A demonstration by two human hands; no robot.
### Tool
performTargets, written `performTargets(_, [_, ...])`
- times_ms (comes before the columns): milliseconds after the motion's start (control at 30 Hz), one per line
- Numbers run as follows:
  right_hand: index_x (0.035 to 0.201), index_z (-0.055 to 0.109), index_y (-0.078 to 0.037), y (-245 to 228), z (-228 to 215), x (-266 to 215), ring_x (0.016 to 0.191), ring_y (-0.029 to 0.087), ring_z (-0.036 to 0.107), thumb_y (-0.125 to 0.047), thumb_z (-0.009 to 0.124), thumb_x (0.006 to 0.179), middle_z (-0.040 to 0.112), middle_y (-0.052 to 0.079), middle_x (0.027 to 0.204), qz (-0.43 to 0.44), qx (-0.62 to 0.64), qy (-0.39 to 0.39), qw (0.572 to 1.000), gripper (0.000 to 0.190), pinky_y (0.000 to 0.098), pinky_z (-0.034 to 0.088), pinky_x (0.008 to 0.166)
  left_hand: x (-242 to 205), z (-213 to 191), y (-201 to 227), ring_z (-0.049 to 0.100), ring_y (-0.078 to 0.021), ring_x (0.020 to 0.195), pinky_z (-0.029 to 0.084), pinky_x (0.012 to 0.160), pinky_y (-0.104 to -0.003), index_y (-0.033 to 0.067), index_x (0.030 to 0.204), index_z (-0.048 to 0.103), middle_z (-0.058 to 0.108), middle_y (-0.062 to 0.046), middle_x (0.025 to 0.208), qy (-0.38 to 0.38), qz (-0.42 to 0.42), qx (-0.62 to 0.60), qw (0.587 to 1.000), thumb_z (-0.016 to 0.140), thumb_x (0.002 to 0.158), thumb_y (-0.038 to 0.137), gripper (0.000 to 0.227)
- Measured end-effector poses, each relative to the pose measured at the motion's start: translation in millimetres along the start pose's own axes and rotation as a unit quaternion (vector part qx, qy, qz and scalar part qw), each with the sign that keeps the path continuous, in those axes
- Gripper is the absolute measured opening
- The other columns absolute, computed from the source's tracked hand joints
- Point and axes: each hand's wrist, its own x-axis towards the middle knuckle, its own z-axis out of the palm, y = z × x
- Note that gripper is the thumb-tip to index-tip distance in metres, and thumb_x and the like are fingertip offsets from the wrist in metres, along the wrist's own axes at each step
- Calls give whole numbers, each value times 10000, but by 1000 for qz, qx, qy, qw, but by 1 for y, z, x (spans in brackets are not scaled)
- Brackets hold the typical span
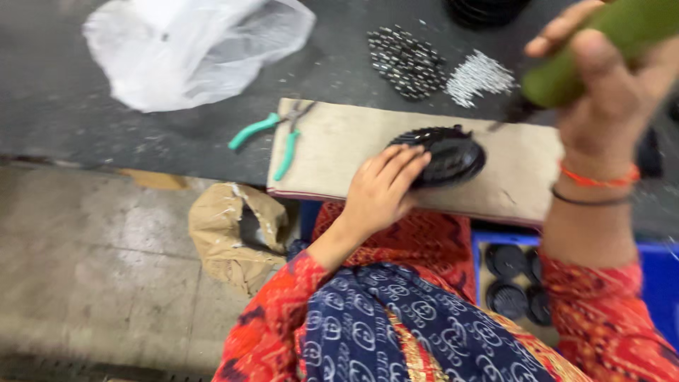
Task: The person repeatedly assembles small black plastic circular parts with white foam inserts and metal fasteners using a green heat gun. They place each assembled unit into a blue bin on the right side of the workbench.
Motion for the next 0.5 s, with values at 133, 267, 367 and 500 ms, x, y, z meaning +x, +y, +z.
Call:
performTargets(133, [1417,520,-40,15,-30,-22,1038,201,601,-336,609,1168,606,118,1154,-13,32,-4,999,396,348,525,967,38,5,-23,725,-337,1015,573,851,-406,100,1278,660,736,-148,1082,70,-239,-119,961,665,981,295,356])
performTargets(267, [1275,541,-61,60,-54,-60,1008,260,618,-425,579,1182,612,98,1212,-1,125,74,989,377,409,532,912,52,11,-66,736,-370,883,570,784,-439,71,1129,715,738,-190,947,13,-300,-80,951,663,949,326,316])
performTargets(367, [1208,563,-23,89,-70,-94,926,260,616,-417,559,1213,626,128,1065,64,88,119,987,394,401,540,904,58,-10,-119,722,-374,921,563,811,-453,114,1067,775,750,-175,993,98,-270,-3,958,616,891,213,257])
performTargets(500, [1145,555,0,121,-85,-134,907,243,663,-327,534,1239,658,146,999,114,-25,197,973,341,376,592,878,77,-77,-223,694,-393,910,519,824,-510,95,954,748,745,-159,950,214,-271,205,916,612,942,236,197])
